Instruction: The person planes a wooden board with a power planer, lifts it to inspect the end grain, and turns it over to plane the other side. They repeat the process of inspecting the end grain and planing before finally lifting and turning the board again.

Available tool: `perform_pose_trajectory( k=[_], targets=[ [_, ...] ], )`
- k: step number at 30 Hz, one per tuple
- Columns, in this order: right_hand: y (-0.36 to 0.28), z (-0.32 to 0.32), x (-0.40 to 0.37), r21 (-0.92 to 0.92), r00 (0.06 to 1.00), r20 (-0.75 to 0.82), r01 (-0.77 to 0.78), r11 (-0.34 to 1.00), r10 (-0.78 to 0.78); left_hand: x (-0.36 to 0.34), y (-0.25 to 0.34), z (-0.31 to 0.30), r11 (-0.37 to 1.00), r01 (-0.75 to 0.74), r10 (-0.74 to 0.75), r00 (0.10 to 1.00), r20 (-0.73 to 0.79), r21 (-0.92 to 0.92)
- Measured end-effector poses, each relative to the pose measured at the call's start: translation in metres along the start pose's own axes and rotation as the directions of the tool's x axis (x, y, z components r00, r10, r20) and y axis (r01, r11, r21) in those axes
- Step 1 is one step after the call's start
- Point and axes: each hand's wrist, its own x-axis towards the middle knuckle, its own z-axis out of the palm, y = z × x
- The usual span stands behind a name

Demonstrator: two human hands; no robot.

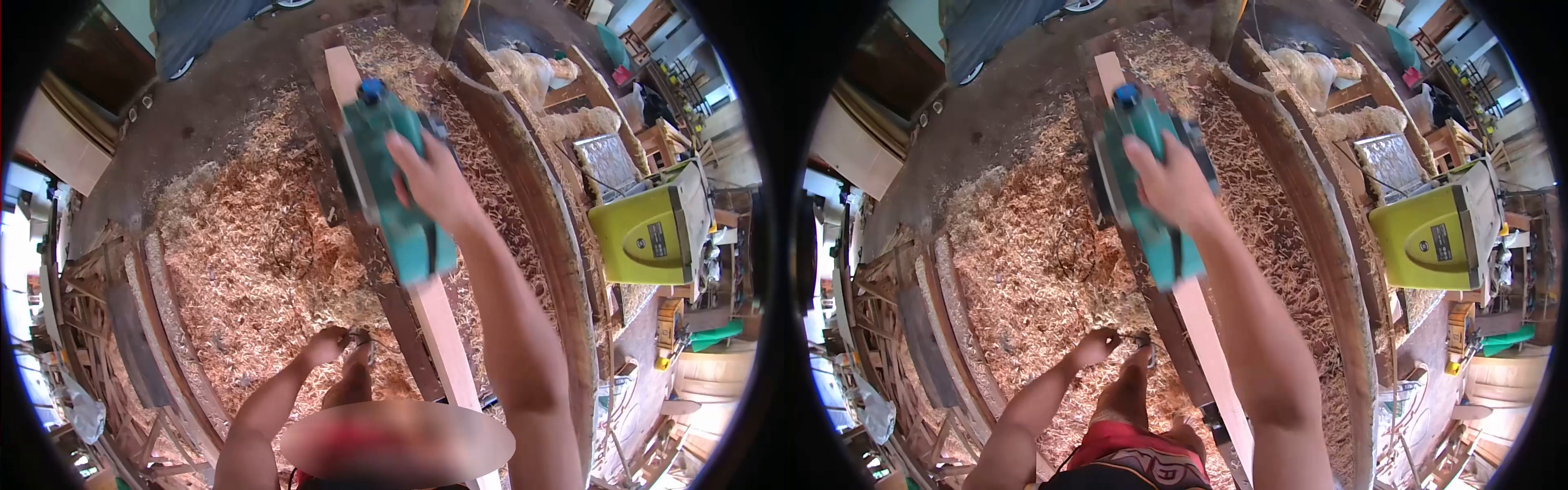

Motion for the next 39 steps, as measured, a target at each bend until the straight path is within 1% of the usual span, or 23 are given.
perform_pose_trajectory(
  k=[1, 2, 4, 5, 6, 7, 8, 10, 13, 16, 18, 19, 21, 23, 26, 27, 30, 32, 33, 34, 35, 37, 39],
  targets=[
    [0.002, -0.005, -0.038, -0.065, 1.000, -0.016, -0.010, 0.998, 0.009, 0.009, -0.014, -0.004, 0.996, -0.056, 0.060, 0.997, -0.055, 0.064],
    [0.012, -0.009, -0.079, 0.008, 0.998, -0.032, -0.045, 0.999, 0.045, 0.009, 0.004, -0.024, 0.987, 0.004, 0.008, 0.997, -0.071, 0.161],
    [0.012, -0.022, -0.179, -0.040, 0.976, -0.063, -0.213, 0.976, 0.211, 0.012, 0.015, -0.038, 0.981, -0.020, 0.050, 0.987, -0.152, 0.192],
    [0.026, -0.031, -0.230, -0.169, 0.979, -0.104, -0.192, 0.967, 0.176, 0.013, 0.015, -0.039, 0.979, -0.087, 0.108, 0.988, -0.108, 0.184],
    [0.035, -0.038, -0.276, -0.189, 0.960, -0.098, -0.277, 0.942, 0.263, 0.017, 0.014, -0.042, 0.973, -0.152, 0.167, 0.983, -0.074, 0.177],
    [0.043, -0.045, -0.322, -0.211, 0.933, -0.091, -0.360, 0.909, 0.348, 0.012, 0.027, -0.045, 0.975, -0.126, 0.131, 0.991, -0.014, 0.181],
    [0.043, -0.043, -0.355, -0.096, 0.901, -0.126, -0.428, 0.899, 0.416, 0.009, 0.032, -0.045, 0.966, -0.181, 0.173, 0.983, 0.060, 0.183],
    [0.027, -0.049, -0.386, -0.385, 0.944, -0.150, -0.330, 0.862, 0.295, -0.004, 0.066, -0.058, 0.981, -0.166, 0.158, 0.984, 0.083, 0.100],
    [0.035, -0.044, -0.386, -0.217, 0.855, -0.213, -0.514, 0.830, 0.473, 0.015, 0.039, -0.049, 0.962, -0.269, 0.259, 0.954, 0.152, 0.050],
    [0.020, -0.040, -0.315, -0.379, 0.934, -0.144, -0.357, 0.854, 0.327, 0.059, 0.027, -0.080, 0.954, -0.291, 0.280, 0.952, 0.124, 0.074],
    [0.019, -0.025, -0.253, -0.297, 0.963, -0.165, -0.254, 0.921, 0.212, 0.094, 0.067, -0.134, 0.985, -0.153, 0.142, 0.982, -0.128, -0.085],
    [0.018, -0.025, -0.226, -0.294, 0.965, -0.138, -0.256, 0.921, 0.224, 0.108, 0.103, -0.172, 0.996, -0.086, 0.088, 0.957, -0.277, 0.021],
    [0.008, -0.018, -0.167, -0.241, 0.958, -0.128, -0.283, 0.929, 0.258, 0.175, 0.088, -0.191, 0.982, -0.181, 0.112, 0.803, -0.586, -0.060],
    [-0.006, -0.004, -0.106, -0.166, 0.950, -0.165, -0.293, 0.942, 0.266, 0.215, 0.116, -0.223, 0.973, -0.205, 0.214, 0.620, -0.755, 0.108],
    [-0.014, 0.007, -0.024, -0.138, 0.960, -0.179, -0.242, 0.960, 0.216, 0.275, 0.110, -0.225, 0.984, -0.070, 0.167, 0.685, -0.709, 0.164],
    [-0.015, 0.009, 0.002, -0.136, 0.963, -0.179, -0.226, 0.965, 0.200, 0.285, 0.109, -0.221, 0.978, 0.008, 0.133, 0.746, -0.653, 0.209],
    [-0.019, 0.016, 0.081, -0.114, 0.980, -0.171, -0.126, 0.986, 0.105, 0.260, 0.121, -0.240, 0.905, -0.081, 0.311, 0.797, -0.518, 0.419],
    [-0.013, 0.018, 0.139, -0.158, 0.985, -0.172, -0.019, 0.987, -0.008, 0.267, 0.116, -0.229, 0.938, -0.209, 0.341, 0.705, -0.622, 0.277],
    [-0.025, 0.020, 0.169, -0.126, 0.988, -0.156, -0.040, 0.991, 0.021, 0.274, 0.119, -0.234, 0.948, -0.047, 0.204, 0.849, -0.487, 0.315],
    [-0.037, 0.025, 0.201, -0.088, 0.989, -0.138, -0.063, 0.994, 0.050, 0.278, 0.118, -0.238, 0.919, 0.108, 0.031, 0.939, -0.342, 0.380],
    [-0.041, 0.029, 0.238, -0.097, 0.992, -0.126, -0.025, 0.995, 0.013, 0.282, 0.111, -0.228, 0.964, -0.008, 0.162, 0.813, -0.559, 0.267],
    [-0.046, 0.035, 0.303, -0.086, 0.992, -0.117, 0.041, 0.995, -0.051, 0.282, 0.111, -0.229, 0.956, 0.002, 0.173, 0.805, -0.568, 0.294],
    [-0.044, 0.038, 0.324, -0.041, 0.991, -0.116, 0.062, 0.997, -0.066, 0.275, 0.118, -0.237, 0.958, -0.027, 0.193, 0.797, -0.573, 0.285]
  ],
)
